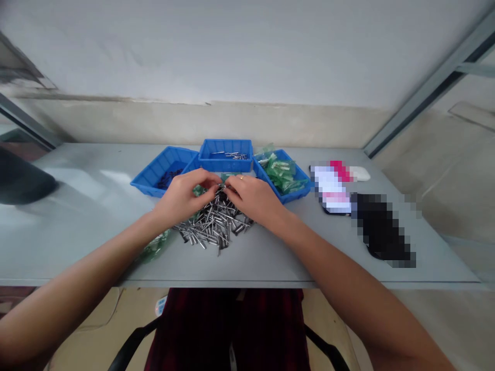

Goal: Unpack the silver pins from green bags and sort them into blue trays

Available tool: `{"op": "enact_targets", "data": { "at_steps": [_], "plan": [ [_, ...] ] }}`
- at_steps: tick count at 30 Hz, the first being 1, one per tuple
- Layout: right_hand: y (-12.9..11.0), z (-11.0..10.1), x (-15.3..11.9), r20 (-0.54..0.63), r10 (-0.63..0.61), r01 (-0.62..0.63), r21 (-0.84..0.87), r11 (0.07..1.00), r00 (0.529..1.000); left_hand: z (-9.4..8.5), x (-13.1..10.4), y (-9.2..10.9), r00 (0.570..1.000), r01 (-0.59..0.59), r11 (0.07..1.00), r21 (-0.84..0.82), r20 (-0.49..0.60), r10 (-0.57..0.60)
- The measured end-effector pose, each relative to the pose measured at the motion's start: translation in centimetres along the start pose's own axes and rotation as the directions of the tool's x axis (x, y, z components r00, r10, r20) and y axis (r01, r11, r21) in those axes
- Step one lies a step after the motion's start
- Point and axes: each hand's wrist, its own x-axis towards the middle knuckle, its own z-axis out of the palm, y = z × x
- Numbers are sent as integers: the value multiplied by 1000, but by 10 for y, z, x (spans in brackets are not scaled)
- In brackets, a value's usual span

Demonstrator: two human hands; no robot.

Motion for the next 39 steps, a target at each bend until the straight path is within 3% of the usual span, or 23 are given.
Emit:
{"op": "enact_targets", "data": {
  "at_steps": [5,10,16,27,32,39],
  "plan": [
    [-4,-3,0,-53,32,-25,133,991,998,1,2,0,994,110,975,-194,29,-106],
    [-7,-5,0,-108,86,-47,320,946,990,1,4,-1,985,173,943,-283,57,-163],
    [-2,-3,1,-12,162,-129,548,826,987,-4,6,2,977,215,924,-317,59,-207],
    [-1,-5,3,75,91,-118,612,782,993,-1,4,-5,988,156,963,-221,36,-152],
    [-4,-7,1,105,86,-134,631,765,991,-3,5,-4,984,171,963,-210,-19,-179],
    [-7,-6,-5,294,-104,-138,695,705,950,-2,4,-7,971,202,944,-260,-75,-228]
  ]
}}
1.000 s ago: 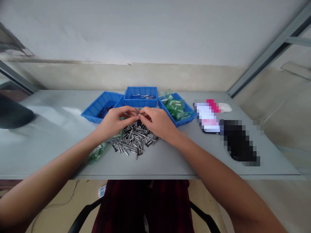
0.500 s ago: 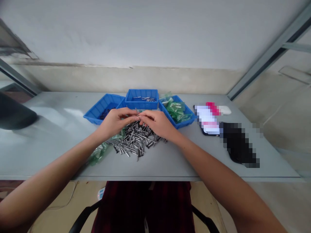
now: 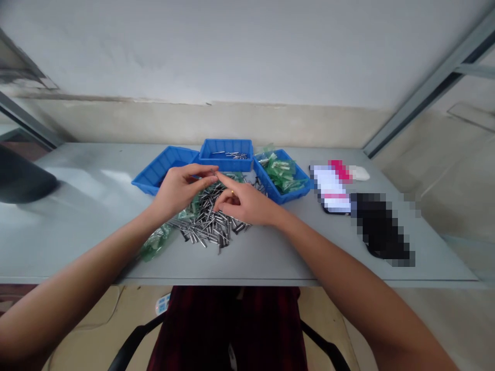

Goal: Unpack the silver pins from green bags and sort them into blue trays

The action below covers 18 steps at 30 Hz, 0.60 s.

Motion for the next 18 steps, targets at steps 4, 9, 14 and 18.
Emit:
{"op": "enact_targets", "data": {
  "at_steps": [4,9,14,18],
  "plan": [
    [1,2,-1,42,-17,17,-18,1000,999,-1,0,-1,1000,22,1000,-14,-16,-22],
    [4,7,0,62,-8,14,-85,996,998,-2,1,-2,999,6,1000,26,-53,-4],
    [5,8,-1,55,-16,24,-140,990,998,-5,2,2,999,17,1000,-20,-46,-18],
    [7,7,0,-23,-68,61,-220,974,997,-6,4,4,998,46,996,-71,-29,-48]
  ]
}}
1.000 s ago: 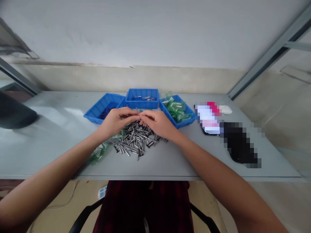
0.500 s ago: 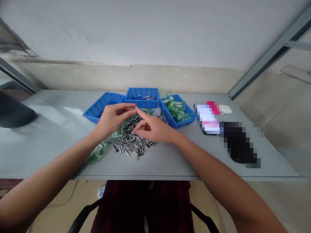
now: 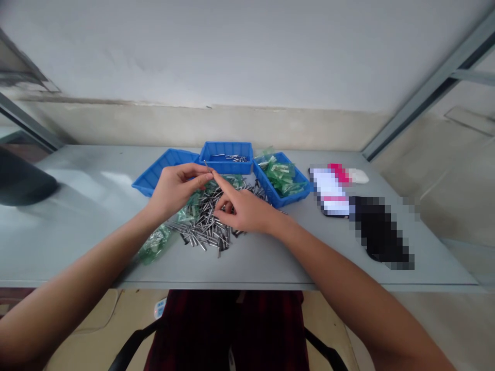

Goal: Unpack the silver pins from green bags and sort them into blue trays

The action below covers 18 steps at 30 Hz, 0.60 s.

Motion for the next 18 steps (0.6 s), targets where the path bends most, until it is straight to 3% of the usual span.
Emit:
{"op": "enact_targets", "data": {
  "at_steps": [5,9,12,16,17,18],
  "plan": [
    [2,-3,1,-230,-86,48,-167,985,969,2,-1,2,999,26,995,-96,35,-23],
    [0,-4,-4,-314,-264,151,-343,927,912,5,-2,0,996,36,985,-170,88,-21],
    [-4,-6,-13,-401,-383,204,-420,884,832,6,-2,-1,995,40,983,-177,93,-23],
    [-7,-12,-18,-602,-443,203,-426,882,664,8,-3,-1,992,28,987,-160,124,-7],
    [-7,-14,-18,-618,-435,177,-434,883,654,8,-3,0,991,33,987,-156,135,-12],
    [-6,-15,-17,-608,-420,143,-450,881,673,9,-4,0,989,44,988,-151,147,-21]
  ]
}}
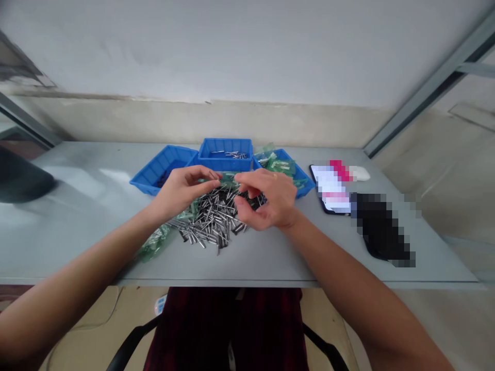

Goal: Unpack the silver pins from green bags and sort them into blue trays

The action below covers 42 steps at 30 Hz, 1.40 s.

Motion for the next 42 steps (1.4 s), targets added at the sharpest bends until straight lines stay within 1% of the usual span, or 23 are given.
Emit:
{"op": "enact_targets", "data": {
  "at_steps": [2,3,5,7,10,13,16,19,23,26,30,36,39,42],
  "plan": [
    [2,3,2,120,-3,12,-73,997,993,1,0,0,1000,22,1000,13,21,-22],
    [3,5,3,191,-24,43,-95,995,981,1,-1,-1,999,31,999,21,36,-32],
    [4,9,3,295,-104,137,-94,986,950,1,-1,-2,997,38,999,36,67,-40],
    [3,12,4,362,-139,186,-98,978,922,1,-2,-3,996,28,998,53,84,-33],
    [4,14,5,409,-97,177,-161,971,907,1,-2,-2,997,21,996,89,73,-27],
    [7,15,6,402,-72,169,-211,963,913,1,-2,0,998,52,993,110,39,-56],
    [11,16,6,349,-96,189,-241,952,932,0,-1,1,996,83,988,127,19,-86],
    [12,16,5,312,-123,206,-248,947,942,-1,-1,1,996,84,988,128,22,-87],
    [10,17,5,312,-144,224,-237,945,939,-1,-1,-3,996,84,985,154,12,-87],
    [9,18,5,334,-148,232,-227,946,931,0,-1,-6,997,63,978,199,27,-70],
    [9,18,4,366,-109,206,-235,950,924,1,-1,-7,997,49,970,237,46,-62],
    [9,18,4,391,-58,164,-243,956,919,1,-1,-7,998,56,975,217,21,-62],
    [9,18,5,408,-12,122,-245,962,913,1,-1,-8,998,46,971,235,26,-54],
    [8,17,5,403,29,81,-252,964,915,1,-1,-6,998,54,978,203,-1,-55]
  ]
}}
